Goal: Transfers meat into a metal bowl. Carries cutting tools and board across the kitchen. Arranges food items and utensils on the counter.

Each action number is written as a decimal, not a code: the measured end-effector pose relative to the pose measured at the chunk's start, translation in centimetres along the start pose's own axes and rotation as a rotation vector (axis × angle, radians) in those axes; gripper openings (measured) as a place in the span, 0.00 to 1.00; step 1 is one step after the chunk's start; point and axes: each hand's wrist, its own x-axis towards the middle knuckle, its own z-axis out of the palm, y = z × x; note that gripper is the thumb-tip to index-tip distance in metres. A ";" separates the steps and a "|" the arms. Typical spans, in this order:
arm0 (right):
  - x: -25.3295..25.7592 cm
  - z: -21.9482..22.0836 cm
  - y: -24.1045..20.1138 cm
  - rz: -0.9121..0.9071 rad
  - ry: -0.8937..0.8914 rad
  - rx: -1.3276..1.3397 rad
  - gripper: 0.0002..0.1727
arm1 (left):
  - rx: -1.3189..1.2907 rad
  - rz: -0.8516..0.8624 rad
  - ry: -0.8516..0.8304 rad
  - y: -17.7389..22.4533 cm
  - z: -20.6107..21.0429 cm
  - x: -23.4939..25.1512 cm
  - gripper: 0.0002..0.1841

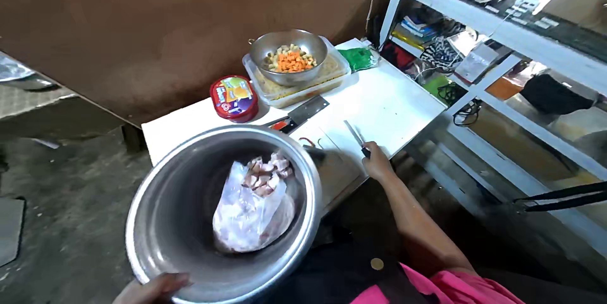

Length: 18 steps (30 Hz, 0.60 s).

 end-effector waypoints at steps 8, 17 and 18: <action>1.8 -9.7 8.3 0.080 0.285 0.726 0.13 | -0.065 -0.116 -0.161 2.9 19.2 7.9 0.13; -0.8 -13.2 13.3 -0.424 0.086 1.084 0.03 | 0.073 -0.187 -0.353 -0.3 34.0 19.3 0.09; -0.9 -13.0 13.1 -0.461 0.033 1.103 0.06 | 0.096 -0.190 -0.354 -0.2 34.7 19.6 0.11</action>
